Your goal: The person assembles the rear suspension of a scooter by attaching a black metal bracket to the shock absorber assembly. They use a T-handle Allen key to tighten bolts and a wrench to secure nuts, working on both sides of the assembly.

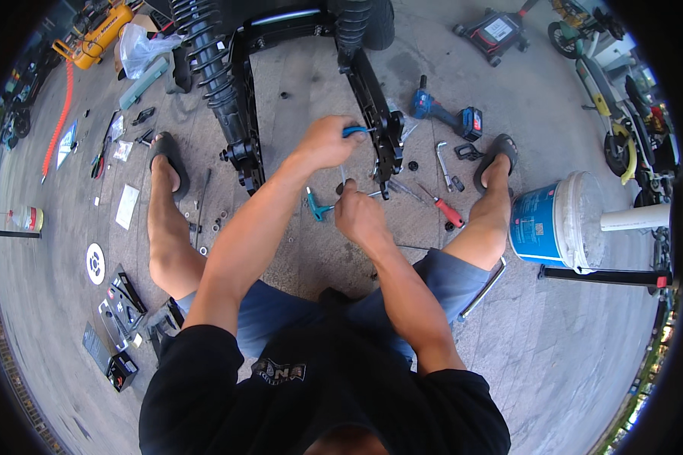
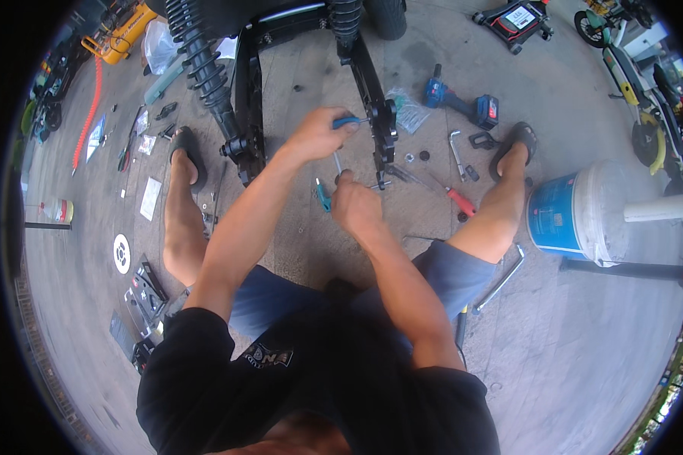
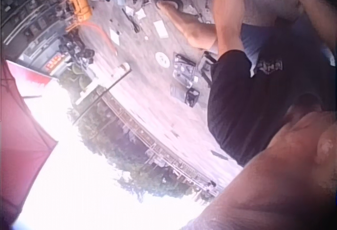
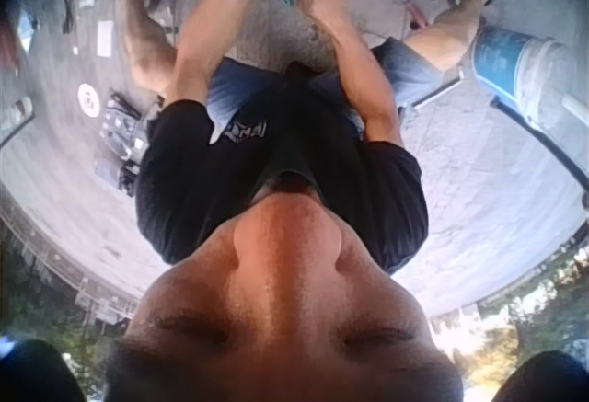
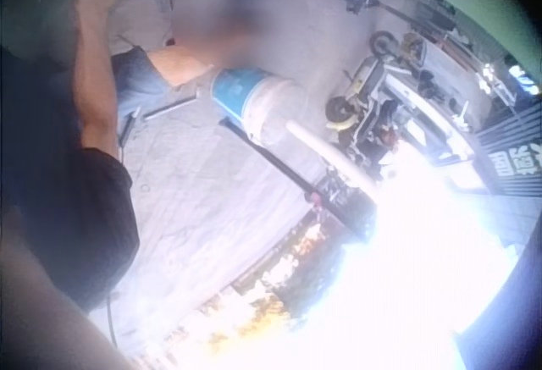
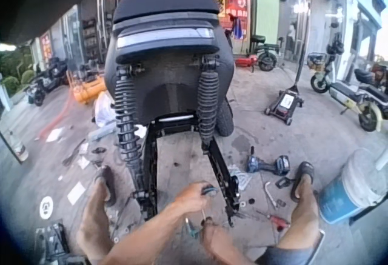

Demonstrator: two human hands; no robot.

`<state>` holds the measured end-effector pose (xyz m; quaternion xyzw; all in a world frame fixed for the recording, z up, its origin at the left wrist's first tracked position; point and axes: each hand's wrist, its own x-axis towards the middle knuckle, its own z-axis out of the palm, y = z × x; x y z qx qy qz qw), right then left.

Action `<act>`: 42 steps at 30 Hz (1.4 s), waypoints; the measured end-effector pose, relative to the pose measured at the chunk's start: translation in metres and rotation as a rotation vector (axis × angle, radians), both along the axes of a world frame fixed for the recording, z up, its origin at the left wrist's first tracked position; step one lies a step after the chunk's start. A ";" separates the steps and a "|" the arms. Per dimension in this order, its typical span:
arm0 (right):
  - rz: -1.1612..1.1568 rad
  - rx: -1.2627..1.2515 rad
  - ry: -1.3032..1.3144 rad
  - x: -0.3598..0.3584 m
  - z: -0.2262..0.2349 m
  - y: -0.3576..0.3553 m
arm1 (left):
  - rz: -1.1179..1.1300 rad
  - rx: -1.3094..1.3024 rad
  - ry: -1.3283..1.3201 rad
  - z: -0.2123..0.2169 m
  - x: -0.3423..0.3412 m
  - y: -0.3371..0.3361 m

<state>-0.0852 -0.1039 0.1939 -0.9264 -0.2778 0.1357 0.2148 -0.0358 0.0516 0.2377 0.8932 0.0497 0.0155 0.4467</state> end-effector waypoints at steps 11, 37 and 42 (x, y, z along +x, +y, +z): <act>-0.015 0.085 0.064 0.013 0.005 -0.004 | 0.075 -0.269 0.033 -0.001 0.006 0.002; 0.012 0.124 0.083 0.004 0.023 -0.007 | 0.018 -0.292 0.252 0.023 0.017 0.009; -0.066 0.167 0.036 0.003 0.015 0.003 | 0.022 0.127 0.007 0.016 0.014 0.004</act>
